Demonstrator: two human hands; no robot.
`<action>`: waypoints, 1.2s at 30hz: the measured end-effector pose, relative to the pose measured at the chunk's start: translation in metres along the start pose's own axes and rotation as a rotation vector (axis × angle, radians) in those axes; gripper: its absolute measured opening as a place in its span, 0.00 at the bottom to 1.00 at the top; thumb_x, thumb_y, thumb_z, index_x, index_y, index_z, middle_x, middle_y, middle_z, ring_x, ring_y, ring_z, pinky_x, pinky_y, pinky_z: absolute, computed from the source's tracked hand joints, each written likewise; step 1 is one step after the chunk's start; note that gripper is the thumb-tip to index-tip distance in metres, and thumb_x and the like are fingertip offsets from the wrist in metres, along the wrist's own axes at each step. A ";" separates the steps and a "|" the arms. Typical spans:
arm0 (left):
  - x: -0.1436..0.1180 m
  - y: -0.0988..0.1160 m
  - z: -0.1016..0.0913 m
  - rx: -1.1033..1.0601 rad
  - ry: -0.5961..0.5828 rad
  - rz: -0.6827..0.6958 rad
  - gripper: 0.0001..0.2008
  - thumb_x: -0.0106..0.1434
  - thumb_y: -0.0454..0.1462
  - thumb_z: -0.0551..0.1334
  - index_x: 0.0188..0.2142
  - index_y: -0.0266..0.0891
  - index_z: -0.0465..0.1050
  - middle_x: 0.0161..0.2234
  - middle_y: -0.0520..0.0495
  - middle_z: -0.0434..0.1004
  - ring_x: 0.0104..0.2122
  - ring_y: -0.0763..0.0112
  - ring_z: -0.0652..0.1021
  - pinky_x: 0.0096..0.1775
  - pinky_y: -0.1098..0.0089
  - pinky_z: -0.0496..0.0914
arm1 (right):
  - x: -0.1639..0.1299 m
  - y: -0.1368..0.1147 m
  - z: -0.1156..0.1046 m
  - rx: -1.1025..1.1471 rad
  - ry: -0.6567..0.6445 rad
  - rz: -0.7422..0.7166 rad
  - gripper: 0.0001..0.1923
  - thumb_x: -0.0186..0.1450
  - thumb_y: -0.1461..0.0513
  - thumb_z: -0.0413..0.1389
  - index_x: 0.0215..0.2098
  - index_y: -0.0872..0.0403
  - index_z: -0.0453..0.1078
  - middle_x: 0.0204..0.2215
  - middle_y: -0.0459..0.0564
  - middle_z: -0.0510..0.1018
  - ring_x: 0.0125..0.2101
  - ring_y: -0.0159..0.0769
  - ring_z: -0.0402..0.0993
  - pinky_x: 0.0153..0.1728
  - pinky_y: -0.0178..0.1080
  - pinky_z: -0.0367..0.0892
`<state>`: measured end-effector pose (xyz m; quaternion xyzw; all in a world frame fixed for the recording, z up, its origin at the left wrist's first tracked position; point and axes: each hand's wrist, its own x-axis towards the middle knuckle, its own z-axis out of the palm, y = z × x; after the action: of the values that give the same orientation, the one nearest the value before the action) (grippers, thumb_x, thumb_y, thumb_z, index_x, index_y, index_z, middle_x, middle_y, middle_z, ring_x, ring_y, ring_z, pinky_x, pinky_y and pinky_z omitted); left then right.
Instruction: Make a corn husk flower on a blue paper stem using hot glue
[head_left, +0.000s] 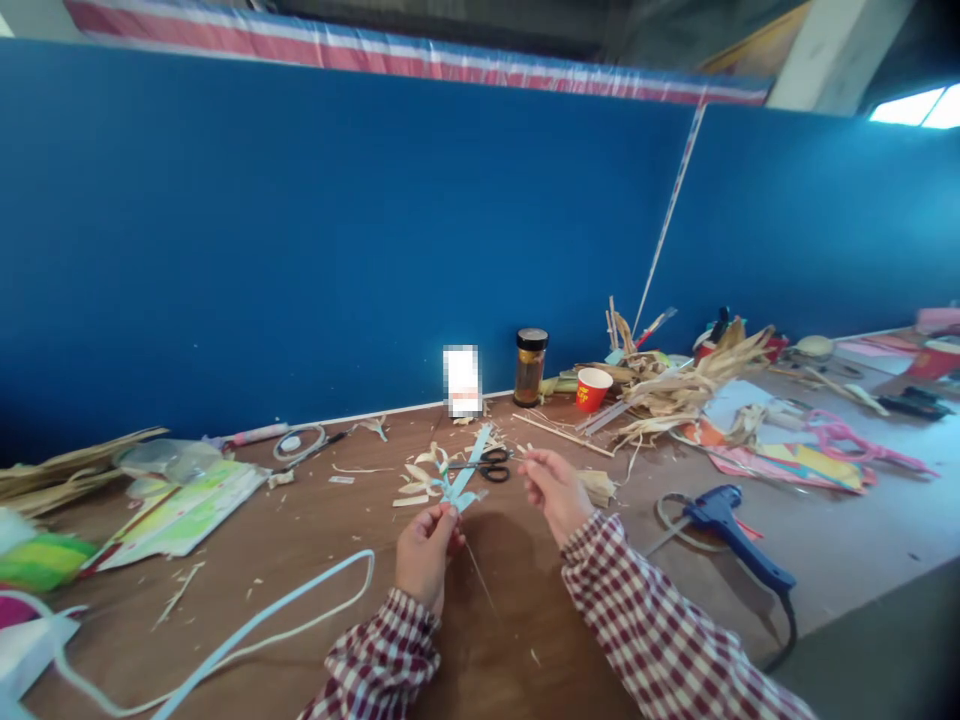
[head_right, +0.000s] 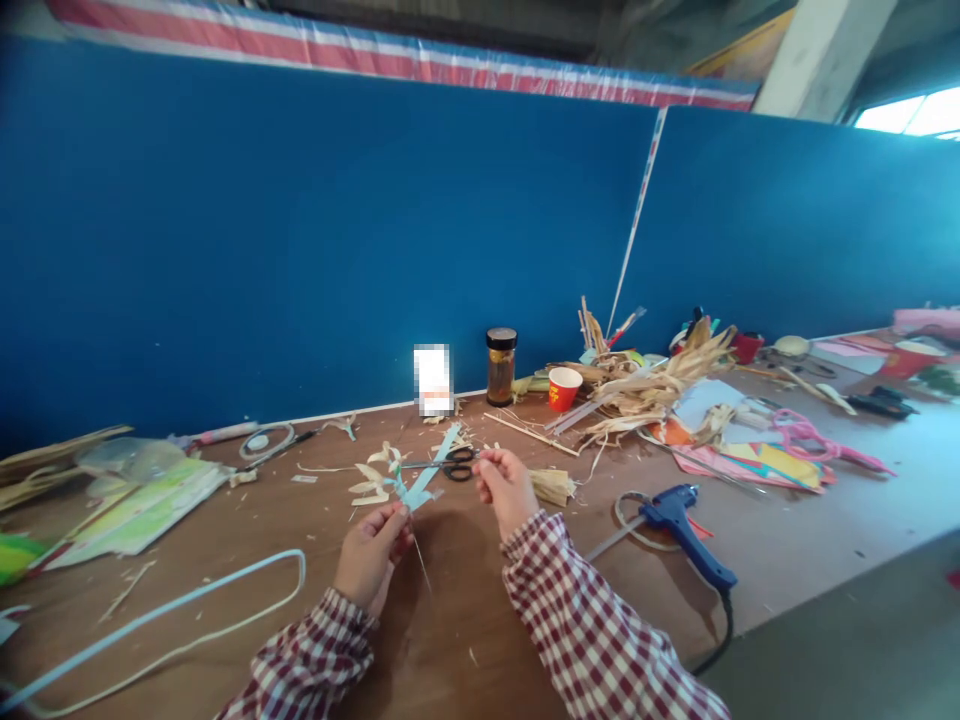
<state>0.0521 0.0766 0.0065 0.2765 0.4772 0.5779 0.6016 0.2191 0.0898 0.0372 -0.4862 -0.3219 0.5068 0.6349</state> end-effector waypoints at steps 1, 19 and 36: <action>0.001 0.000 -0.001 -0.017 -0.004 -0.010 0.17 0.39 0.41 0.71 0.27 0.33 0.72 0.20 0.54 0.71 0.19 0.82 0.69 0.23 0.79 0.67 | 0.000 -0.011 -0.001 0.041 0.013 -0.022 0.14 0.50 0.59 0.59 0.33 0.54 0.64 0.25 0.44 0.71 0.19 0.24 0.62 0.17 0.29 0.55; 0.008 -0.015 -0.005 0.018 0.121 0.099 0.22 0.39 0.49 0.69 0.28 0.34 0.71 0.20 0.53 0.69 0.19 0.76 0.70 0.23 0.74 0.66 | 0.080 -0.010 0.062 -0.725 -0.406 -0.082 0.05 0.56 0.62 0.55 0.29 0.56 0.67 0.20 0.44 0.73 0.17 0.26 0.64 0.17 0.30 0.58; 0.022 -0.016 -0.011 -0.175 0.208 -0.001 0.20 0.37 0.49 0.70 0.24 0.39 0.68 0.18 0.53 0.65 0.17 0.75 0.67 0.22 0.71 0.63 | 0.158 0.065 0.235 -1.020 -0.658 -0.250 0.10 0.45 0.68 0.63 0.13 0.55 0.67 0.20 0.50 0.74 0.32 0.40 0.70 0.33 0.38 0.61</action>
<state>0.0460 0.0925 -0.0175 0.1614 0.4849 0.6426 0.5709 0.0297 0.3105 0.0380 -0.5053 -0.7571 0.3341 0.2447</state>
